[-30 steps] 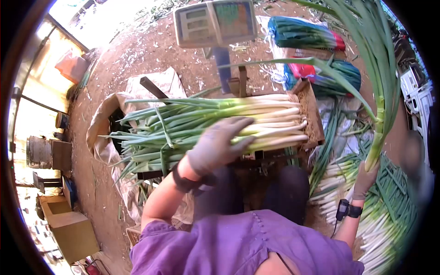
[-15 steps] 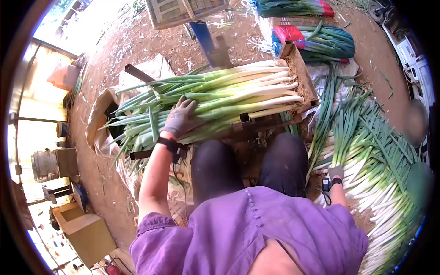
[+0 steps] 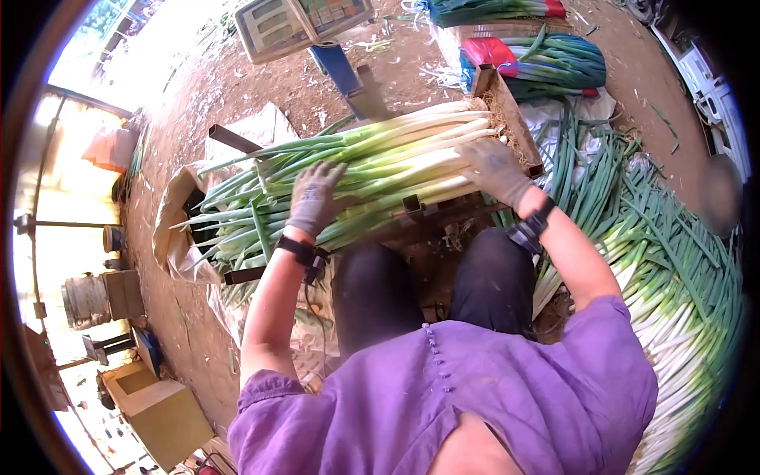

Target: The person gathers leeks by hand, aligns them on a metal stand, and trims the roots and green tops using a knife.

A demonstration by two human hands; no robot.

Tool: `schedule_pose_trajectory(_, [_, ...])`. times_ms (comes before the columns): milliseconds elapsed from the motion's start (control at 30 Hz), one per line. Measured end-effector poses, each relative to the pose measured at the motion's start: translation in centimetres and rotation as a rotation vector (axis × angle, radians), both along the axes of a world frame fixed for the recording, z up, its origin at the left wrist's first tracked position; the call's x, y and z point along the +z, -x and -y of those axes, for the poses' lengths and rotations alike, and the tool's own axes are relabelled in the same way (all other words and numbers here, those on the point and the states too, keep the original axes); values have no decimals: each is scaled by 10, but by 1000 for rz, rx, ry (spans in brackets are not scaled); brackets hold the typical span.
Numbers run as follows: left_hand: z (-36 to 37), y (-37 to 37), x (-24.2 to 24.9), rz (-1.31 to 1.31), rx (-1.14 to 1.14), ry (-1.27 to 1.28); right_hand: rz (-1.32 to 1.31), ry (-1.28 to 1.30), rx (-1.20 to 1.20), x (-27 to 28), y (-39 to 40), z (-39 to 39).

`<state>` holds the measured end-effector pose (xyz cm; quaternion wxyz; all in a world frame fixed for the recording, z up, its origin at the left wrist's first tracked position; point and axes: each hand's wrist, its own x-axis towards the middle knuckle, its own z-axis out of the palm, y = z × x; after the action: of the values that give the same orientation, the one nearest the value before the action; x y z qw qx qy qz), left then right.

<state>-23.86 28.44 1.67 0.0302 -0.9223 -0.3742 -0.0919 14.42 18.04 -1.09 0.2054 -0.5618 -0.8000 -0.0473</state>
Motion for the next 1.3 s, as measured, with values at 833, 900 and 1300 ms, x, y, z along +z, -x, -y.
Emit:
schedule_pose_trajectory(833, [-65, -6, -24, -91, 260, 138, -76, 219, -248, -17, 24, -94])
schedule_pose_trajectory(900, [-69, -2, -33, -31, 251, 142, -103, 525, -85, -13, 34, -83])
schedule_pose_trajectory(1300, [-76, -5, -27, -246, 310, 115, -47, 544, 185, -13, 26, -60])
